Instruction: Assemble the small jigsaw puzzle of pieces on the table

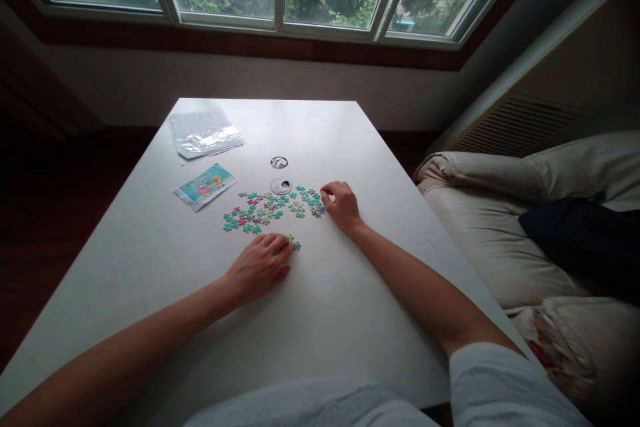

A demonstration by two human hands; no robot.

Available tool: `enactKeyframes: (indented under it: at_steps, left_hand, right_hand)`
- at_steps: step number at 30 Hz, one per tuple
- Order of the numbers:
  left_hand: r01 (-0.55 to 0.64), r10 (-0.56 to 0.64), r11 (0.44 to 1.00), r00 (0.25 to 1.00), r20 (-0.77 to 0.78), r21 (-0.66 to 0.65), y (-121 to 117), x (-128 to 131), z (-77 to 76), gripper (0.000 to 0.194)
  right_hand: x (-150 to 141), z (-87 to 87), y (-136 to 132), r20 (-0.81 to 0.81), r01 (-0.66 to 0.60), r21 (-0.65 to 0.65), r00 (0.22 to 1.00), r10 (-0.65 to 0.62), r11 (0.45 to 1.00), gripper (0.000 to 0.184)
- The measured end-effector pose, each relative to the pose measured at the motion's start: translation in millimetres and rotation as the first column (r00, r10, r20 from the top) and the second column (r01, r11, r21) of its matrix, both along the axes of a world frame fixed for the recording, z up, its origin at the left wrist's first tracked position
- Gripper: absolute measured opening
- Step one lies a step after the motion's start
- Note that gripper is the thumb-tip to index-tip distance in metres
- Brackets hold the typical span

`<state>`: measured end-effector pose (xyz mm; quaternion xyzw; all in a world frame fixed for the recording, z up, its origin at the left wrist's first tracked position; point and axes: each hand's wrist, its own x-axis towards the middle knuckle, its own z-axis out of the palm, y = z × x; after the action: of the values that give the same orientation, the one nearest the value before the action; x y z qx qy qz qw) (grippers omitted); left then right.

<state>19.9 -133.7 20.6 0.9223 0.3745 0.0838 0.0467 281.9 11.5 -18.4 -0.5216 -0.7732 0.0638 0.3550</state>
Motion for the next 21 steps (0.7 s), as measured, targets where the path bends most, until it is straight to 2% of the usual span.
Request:
enactKeyframes:
  at_steps: [5, 9, 15, 18, 21]
  left_hand:
    - [-0.040, 0.038, 0.999, 0.998, 0.057, 0.032, -4.9, -9.3, -11.8, 0.046]
    - [-0.077, 0.073, 0.996, 0.993, 0.094, 0.045, -11.5, -16.2, -18.1, 0.049]
    - [-0.109, 0.100, 0.993, 0.984, 0.149, 0.054, -8.7, -22.8, -12.6, 0.039]
    - [-0.210, 0.192, 0.976, 0.955, 0.224, 0.058, -0.9, -32.5, -12.0, 0.025]
    - [-0.289, 0.258, 0.955, 0.922, 0.290, 0.068, 7.0, -43.2, -12.5, 0.020]
  right_hand:
    - [-1.8, 6.0, -27.8, 0.170, -0.151, 0.013, 0.974, 0.147, 0.988, 0.014]
    - [-3.9, 4.7, -44.8, 0.250, -0.135, 0.024, 0.960, 0.125, 0.991, 0.015]
    - [-5.1, 6.8, -46.0, 0.305, -0.157, -0.003, 0.941, 0.150, 0.988, 0.011]
    - [-4.9, 10.9, -45.1, 0.278, -0.247, -0.060, 0.926, 0.254, 0.967, 0.011]
    - [-3.4, 13.5, -43.8, 0.231, -0.357, -0.109, 0.899, 0.373, 0.928, 0.013]
